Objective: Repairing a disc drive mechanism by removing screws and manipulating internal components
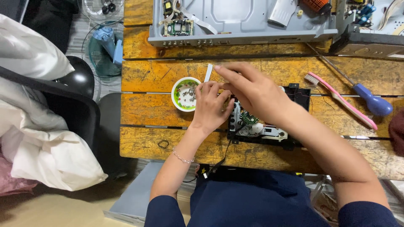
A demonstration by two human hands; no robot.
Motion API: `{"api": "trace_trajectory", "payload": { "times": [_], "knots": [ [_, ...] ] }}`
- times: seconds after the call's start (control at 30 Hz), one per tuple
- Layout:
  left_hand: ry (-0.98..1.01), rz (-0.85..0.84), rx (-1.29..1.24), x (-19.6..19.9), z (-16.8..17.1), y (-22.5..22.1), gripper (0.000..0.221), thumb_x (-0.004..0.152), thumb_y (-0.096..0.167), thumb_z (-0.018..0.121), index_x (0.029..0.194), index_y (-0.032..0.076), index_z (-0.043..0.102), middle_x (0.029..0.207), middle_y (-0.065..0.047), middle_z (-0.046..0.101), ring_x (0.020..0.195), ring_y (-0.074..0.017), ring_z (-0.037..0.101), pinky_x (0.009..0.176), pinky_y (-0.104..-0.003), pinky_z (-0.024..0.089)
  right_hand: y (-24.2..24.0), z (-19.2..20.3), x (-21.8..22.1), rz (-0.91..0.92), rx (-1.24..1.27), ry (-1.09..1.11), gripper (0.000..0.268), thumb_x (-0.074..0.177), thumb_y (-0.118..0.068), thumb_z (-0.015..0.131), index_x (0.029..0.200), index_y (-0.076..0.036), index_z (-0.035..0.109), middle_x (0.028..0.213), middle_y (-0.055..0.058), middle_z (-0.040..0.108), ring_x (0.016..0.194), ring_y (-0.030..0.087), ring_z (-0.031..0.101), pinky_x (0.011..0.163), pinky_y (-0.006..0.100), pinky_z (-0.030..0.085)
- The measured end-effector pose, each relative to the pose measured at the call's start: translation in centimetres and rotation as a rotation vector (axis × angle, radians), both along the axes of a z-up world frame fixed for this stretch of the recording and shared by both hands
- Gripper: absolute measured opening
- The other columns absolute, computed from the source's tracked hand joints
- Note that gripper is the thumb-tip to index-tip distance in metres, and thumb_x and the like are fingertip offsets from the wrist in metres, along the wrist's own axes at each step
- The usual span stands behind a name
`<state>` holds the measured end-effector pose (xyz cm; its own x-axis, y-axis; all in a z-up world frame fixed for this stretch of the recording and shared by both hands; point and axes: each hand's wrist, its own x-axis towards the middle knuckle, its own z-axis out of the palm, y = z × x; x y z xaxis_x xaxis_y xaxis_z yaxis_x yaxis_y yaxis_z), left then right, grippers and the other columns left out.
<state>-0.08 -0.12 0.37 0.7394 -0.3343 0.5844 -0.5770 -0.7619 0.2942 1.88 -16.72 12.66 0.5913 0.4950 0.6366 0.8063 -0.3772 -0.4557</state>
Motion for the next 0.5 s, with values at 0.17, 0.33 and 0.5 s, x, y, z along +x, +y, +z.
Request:
{"api": "trace_trajectory", "payload": {
  "times": [0.17,0.33,0.5],
  "knots": [
    [0.021,-0.005,0.001,0.1,-0.5,-0.1,0.015,0.079,0.022,0.074,0.09,0.015,0.066,0.1,-0.002,0.058,0.106,-0.026,0.053,0.096,-0.048,0.037,-1.8,4.0,0.3,0.209,-0.048,0.243,0.038,0.089,0.018,0.056,0.126,0.011,0.059,0.117,0.031,0.063,0.109,0.049,0.064,0.089,0.054,0.053],
    [0.048,0.019,0.024,-0.2,0.4,-0.3,0.01,0.084,0.024,0.069,0.086,0.014,0.067,0.096,-0.002,0.058,0.104,-0.0245,0.052,0.099,-0.048,0.034,-1.5,2.0,0.5,0.179,-0.007,0.226,0.031,0.084,0.013,0.071,0.113,0.005,0.07,0.099,0.022,0.071,0.089,0.039,0.072,0.076,0.045,0.058],
    [-0.057,0.009,0.02,0.0,-0.8,-0.7,0.015,0.075,0.02,0.074,0.069,0.013,0.062,0.092,-0.003,0.057,0.106,-0.0291,0.053,0.097,-0.052,0.035,-0.4,-2.8,0.4,-0.088,-0.031,-0.031,0.035,0.082,-0.005,0.085,0.115,-0.002,0.072,0.092,0.014,0.067,0.078,0.031,0.07,0.065,0.038,0.059]
  ]
}}
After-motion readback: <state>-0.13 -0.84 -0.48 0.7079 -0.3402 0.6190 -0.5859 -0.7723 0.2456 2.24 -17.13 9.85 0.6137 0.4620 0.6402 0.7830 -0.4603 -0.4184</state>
